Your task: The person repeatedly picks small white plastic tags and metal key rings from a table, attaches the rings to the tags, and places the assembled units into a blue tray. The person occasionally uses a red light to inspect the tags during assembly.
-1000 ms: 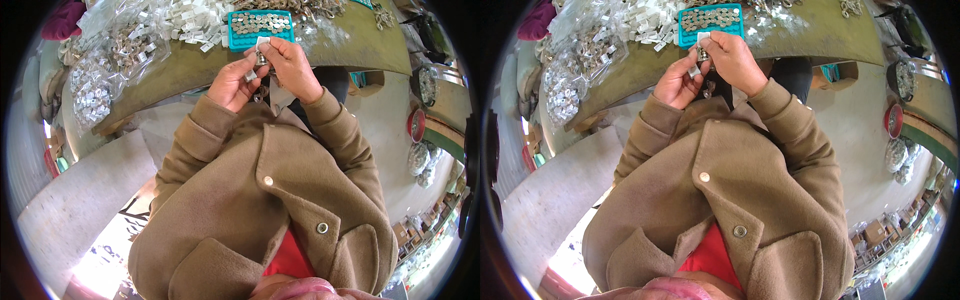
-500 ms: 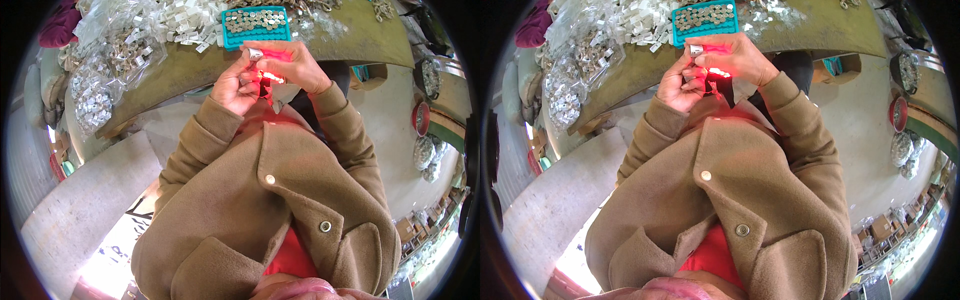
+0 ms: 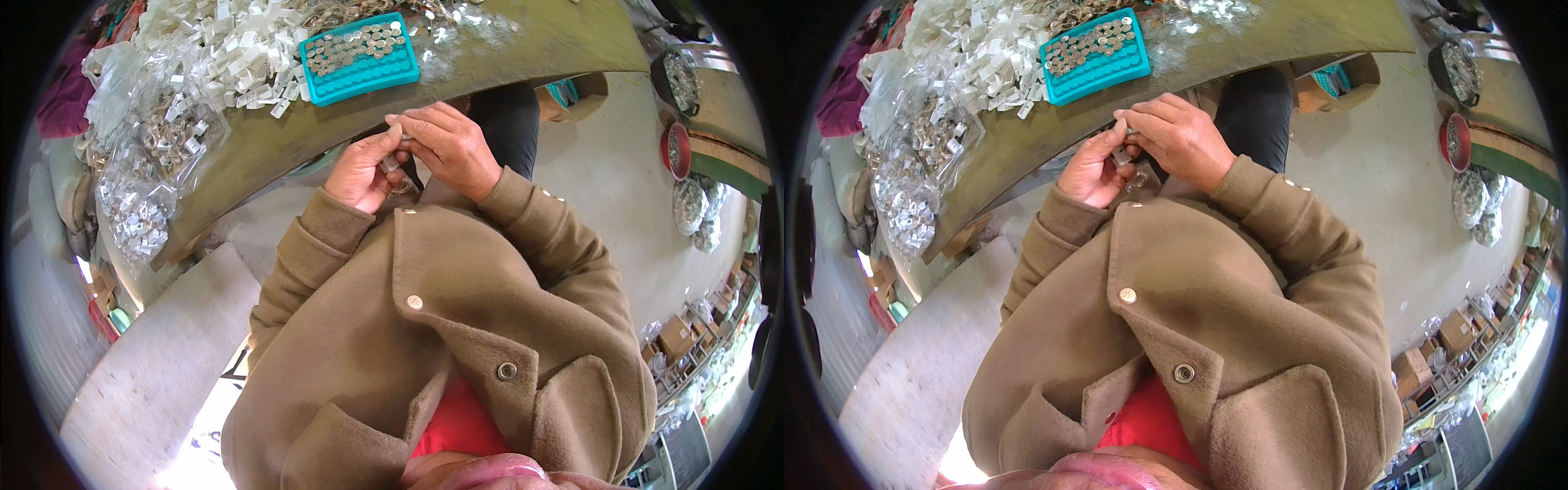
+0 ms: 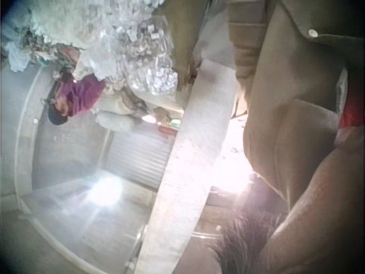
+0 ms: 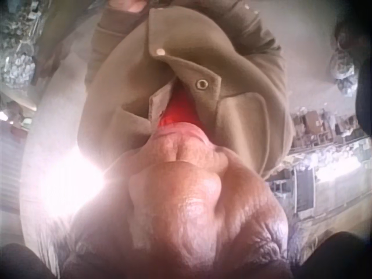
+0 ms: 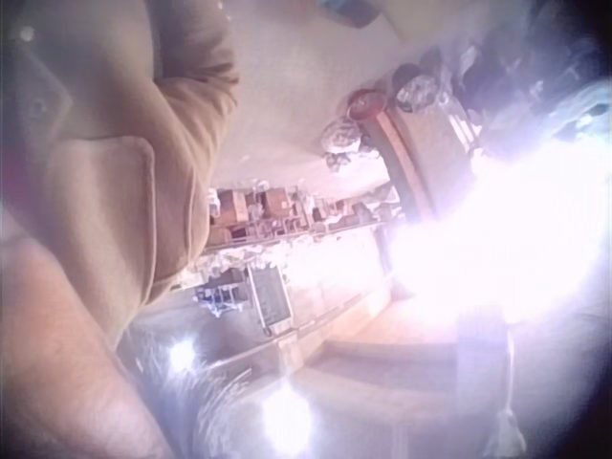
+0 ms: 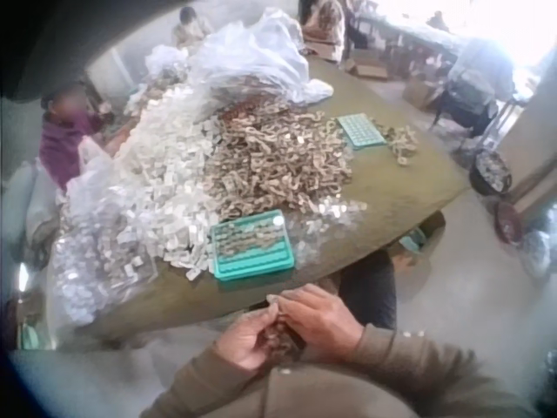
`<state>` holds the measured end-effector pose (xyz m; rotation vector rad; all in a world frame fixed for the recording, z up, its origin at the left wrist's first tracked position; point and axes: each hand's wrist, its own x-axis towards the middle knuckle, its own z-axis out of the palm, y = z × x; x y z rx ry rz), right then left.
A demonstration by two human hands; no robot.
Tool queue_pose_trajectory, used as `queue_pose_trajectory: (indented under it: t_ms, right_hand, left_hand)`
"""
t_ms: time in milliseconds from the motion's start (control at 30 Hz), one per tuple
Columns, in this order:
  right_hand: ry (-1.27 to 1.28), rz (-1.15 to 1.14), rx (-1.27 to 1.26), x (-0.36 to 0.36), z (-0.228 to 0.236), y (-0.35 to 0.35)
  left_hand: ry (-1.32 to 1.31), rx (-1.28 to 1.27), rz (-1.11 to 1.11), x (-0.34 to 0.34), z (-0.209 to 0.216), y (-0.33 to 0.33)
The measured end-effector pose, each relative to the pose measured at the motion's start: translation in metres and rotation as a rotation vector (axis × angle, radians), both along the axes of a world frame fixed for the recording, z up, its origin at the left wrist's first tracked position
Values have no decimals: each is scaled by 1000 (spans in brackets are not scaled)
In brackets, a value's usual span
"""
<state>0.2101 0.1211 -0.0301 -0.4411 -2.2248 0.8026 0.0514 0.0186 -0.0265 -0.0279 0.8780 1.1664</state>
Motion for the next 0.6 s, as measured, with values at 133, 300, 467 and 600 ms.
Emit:
queue_pose_trajectory:
  t_ms: [133, 300, 467, 600]
  right_hand:
    - [-38, -67, 59, 27, -2, 11]
    - [-158, -427, 293, 47, -5, 42]
    - [-300, -372, 361, 46, -11, 45]
    - [-281, -386, 426, 51, -19, 55]
  left_hand:
    - [175, -18, -91, 3, -3, 4]
    - [318, 77, -85, 6, 13, 12]
    - [274, 102, -72, 6, 16, 16]
    - [275, 102, -73, 3, 14, 15]
